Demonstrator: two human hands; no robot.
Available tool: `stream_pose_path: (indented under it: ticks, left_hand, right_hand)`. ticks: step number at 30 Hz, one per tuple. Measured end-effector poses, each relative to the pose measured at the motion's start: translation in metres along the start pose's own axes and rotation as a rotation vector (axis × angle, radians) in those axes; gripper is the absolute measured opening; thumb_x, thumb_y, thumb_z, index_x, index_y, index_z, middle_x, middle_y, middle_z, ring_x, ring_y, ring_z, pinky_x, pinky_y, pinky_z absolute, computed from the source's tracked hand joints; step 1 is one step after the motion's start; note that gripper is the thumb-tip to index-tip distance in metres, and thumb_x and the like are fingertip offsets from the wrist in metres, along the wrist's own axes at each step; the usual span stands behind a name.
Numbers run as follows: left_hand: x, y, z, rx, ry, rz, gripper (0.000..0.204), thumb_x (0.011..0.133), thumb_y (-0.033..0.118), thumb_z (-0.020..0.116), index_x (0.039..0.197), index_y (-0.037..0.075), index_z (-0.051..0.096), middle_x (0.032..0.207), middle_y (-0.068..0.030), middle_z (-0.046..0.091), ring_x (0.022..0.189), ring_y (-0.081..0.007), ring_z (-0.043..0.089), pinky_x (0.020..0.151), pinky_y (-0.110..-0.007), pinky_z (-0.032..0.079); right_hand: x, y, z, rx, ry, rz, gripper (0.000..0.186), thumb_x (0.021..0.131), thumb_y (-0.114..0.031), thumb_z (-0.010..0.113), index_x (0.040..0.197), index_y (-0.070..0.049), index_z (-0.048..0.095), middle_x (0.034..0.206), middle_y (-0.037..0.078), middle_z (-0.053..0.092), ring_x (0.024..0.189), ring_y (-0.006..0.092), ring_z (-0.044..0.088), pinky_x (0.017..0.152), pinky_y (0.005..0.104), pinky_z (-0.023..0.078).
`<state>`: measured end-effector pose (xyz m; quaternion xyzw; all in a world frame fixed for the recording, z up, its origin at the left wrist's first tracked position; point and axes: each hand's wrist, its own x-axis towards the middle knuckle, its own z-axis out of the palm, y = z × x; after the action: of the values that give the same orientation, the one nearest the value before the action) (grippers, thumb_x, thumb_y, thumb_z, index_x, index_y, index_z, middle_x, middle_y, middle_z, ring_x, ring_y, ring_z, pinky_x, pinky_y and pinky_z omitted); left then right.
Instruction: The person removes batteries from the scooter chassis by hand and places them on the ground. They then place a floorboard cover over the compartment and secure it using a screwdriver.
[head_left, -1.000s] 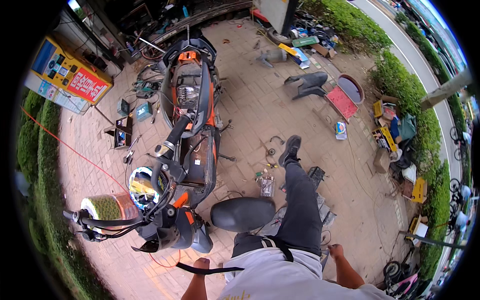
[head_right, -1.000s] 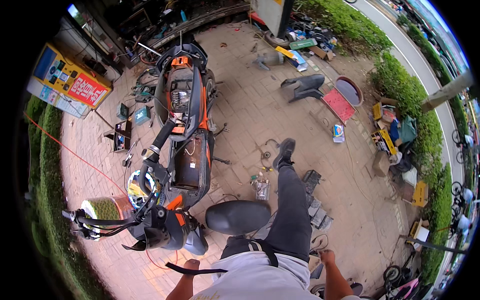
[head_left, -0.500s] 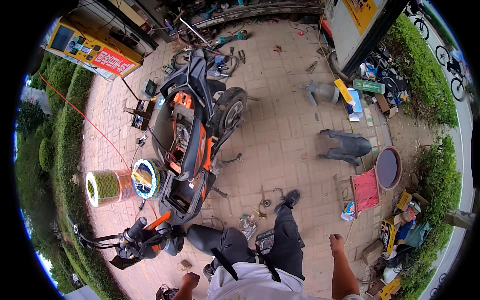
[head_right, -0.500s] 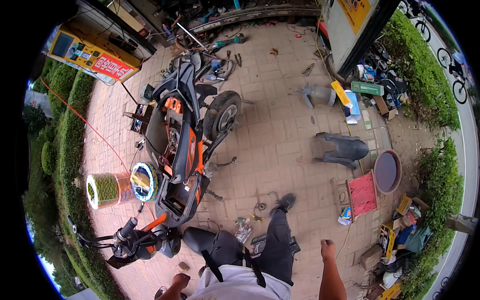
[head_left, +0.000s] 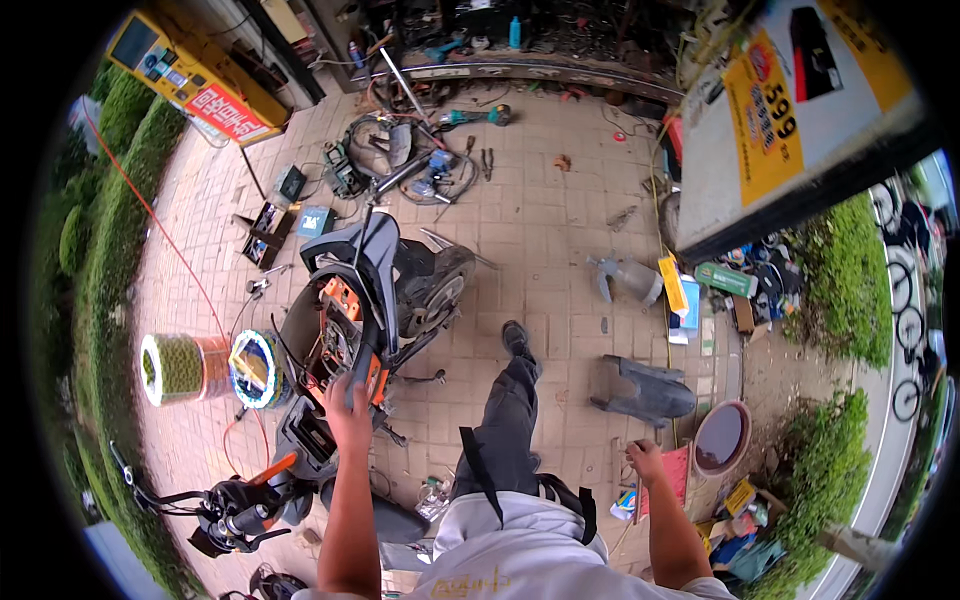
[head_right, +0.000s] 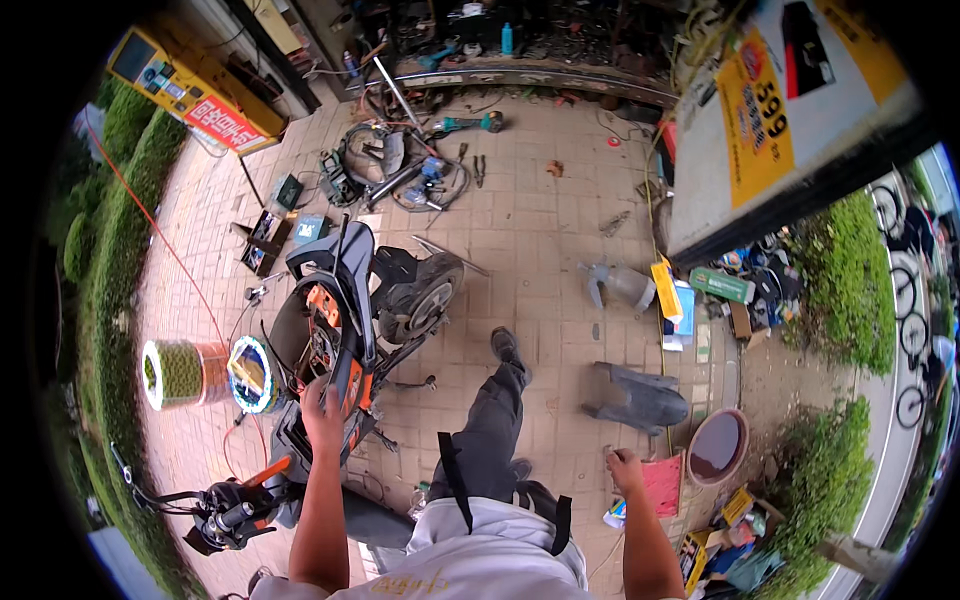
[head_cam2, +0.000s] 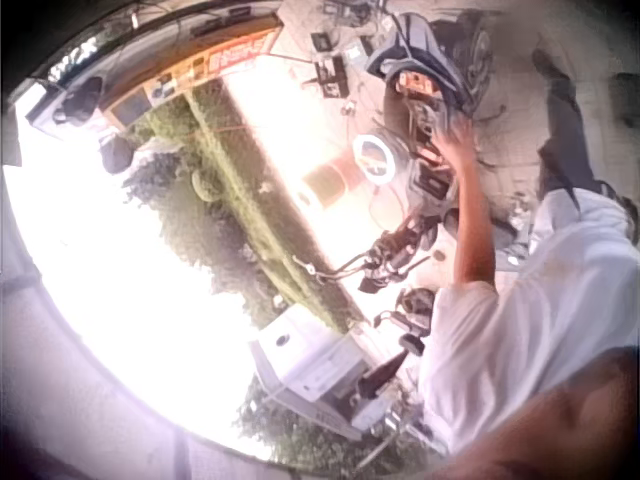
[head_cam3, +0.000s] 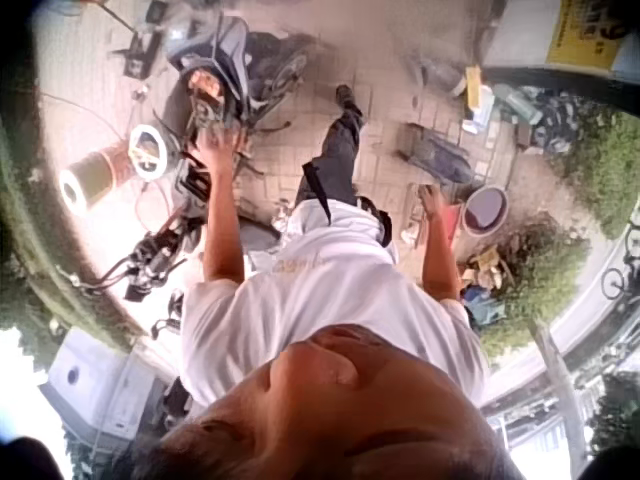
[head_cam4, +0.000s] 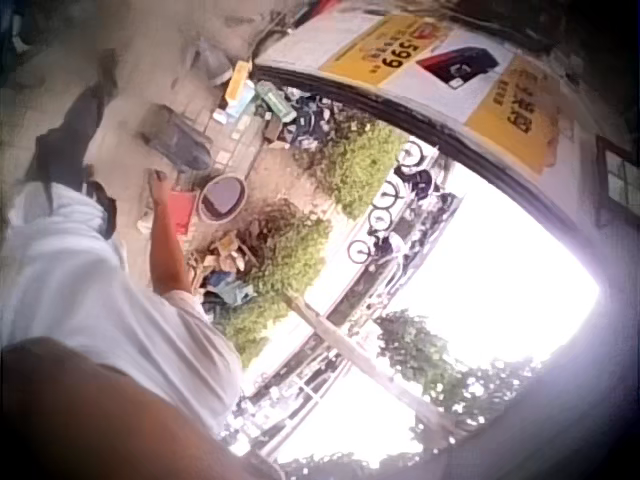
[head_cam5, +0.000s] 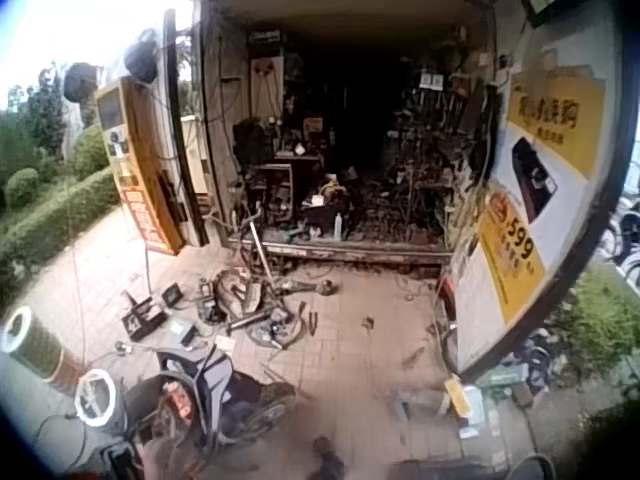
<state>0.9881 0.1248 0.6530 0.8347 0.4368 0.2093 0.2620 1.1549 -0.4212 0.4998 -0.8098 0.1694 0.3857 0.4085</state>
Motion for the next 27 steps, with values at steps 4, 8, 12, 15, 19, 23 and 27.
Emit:
stream_pose_path:
  ticks: [4,8,12,15,19,23,27]
  left_hand:
    - [0.105,0.015,0.075,-0.049,0.158,-0.119,0.033,0.087,0.015,0.063,0.116,-0.001,0.059,0.117,-0.0193,0.058,0.111,-0.0354,0.051,0.096,-0.042,0.039]
    - [0.176,0.024,0.110,0.326,0.119,-0.051,0.039,0.082,0.016,0.065,0.118,0.003,0.059,0.118,-0.0178,0.056,0.109,-0.0373,0.050,0.092,-0.046,0.040]
    - [0.209,0.020,0.113,0.511,0.022,-0.056,0.022,0.075,0.014,0.065,0.097,0.007,0.063,0.104,-0.0102,0.058,0.101,-0.0308,0.052,0.087,-0.044,0.041]
    - [0.197,0.017,0.098,0.449,0.118,-0.015,0.017,0.077,0.012,0.063,0.092,0.005,0.062,0.098,-0.0110,0.059,0.096,-0.0310,0.054,0.085,-0.043,0.041]
    - [0.153,0.062,0.054,0.222,0.343,-0.199,0.016,0.076,0.007,0.065,0.091,0.004,0.060,0.098,-0.0123,0.059,0.093,-0.0322,0.056,0.080,-0.042,0.043]
    - [0.050,0.115,-0.001,-0.157,0.599,-0.482,0.017,0.080,-0.001,0.065,0.096,0.001,0.059,0.100,-0.0148,0.058,0.092,-0.0347,0.058,0.079,-0.039,0.048]
    - [-0.083,0.135,-0.002,-0.166,0.941,-0.762,0.014,0.082,0.001,0.065,0.091,-0.001,0.056,0.094,-0.0146,0.056,0.078,-0.0347,0.058,0.070,-0.037,0.048]
  right_hand:
    - [0.046,-0.051,-0.029,0.024,-0.028,0.089,0.028,0.087,-0.024,0.060,0.098,0.001,0.064,0.082,0.008,0.066,0.067,0.0161,0.062,0.057,0.0303,0.049]
    - [0.095,-0.115,-0.052,-0.181,-0.137,0.201,0.025,0.087,-0.023,0.060,0.094,0.000,0.063,0.081,0.008,0.065,0.067,0.0172,0.062,0.055,0.0314,0.049]
    - [0.163,-0.249,-0.038,-0.370,-0.227,0.062,0.025,0.087,-0.024,0.061,0.094,0.000,0.063,0.081,0.007,0.065,0.068,0.0172,0.063,0.056,0.0305,0.048]
    - [0.216,-0.359,-0.004,-0.437,-0.349,-0.169,0.024,0.089,-0.023,0.061,0.094,0.000,0.061,0.079,0.006,0.063,0.064,0.0142,0.059,0.056,0.0274,0.047]
    - [0.284,-0.455,0.059,-0.655,-0.489,-0.494,0.017,0.090,-0.020,0.060,0.086,-0.003,0.060,0.073,0.004,0.060,0.061,0.0115,0.057,0.054,0.0244,0.046]
    - [0.263,-0.501,0.145,-1.004,-0.815,-0.722,0.019,0.088,-0.020,0.063,0.085,-0.002,0.060,0.074,0.005,0.063,0.065,0.0117,0.059,0.057,0.0256,0.046]
    - [0.078,-0.497,0.229,-1.341,-1.205,-0.958,0.023,0.087,-0.018,0.064,0.096,0.003,0.063,0.080,0.008,0.066,0.076,0.0144,0.063,0.069,0.0274,0.050]
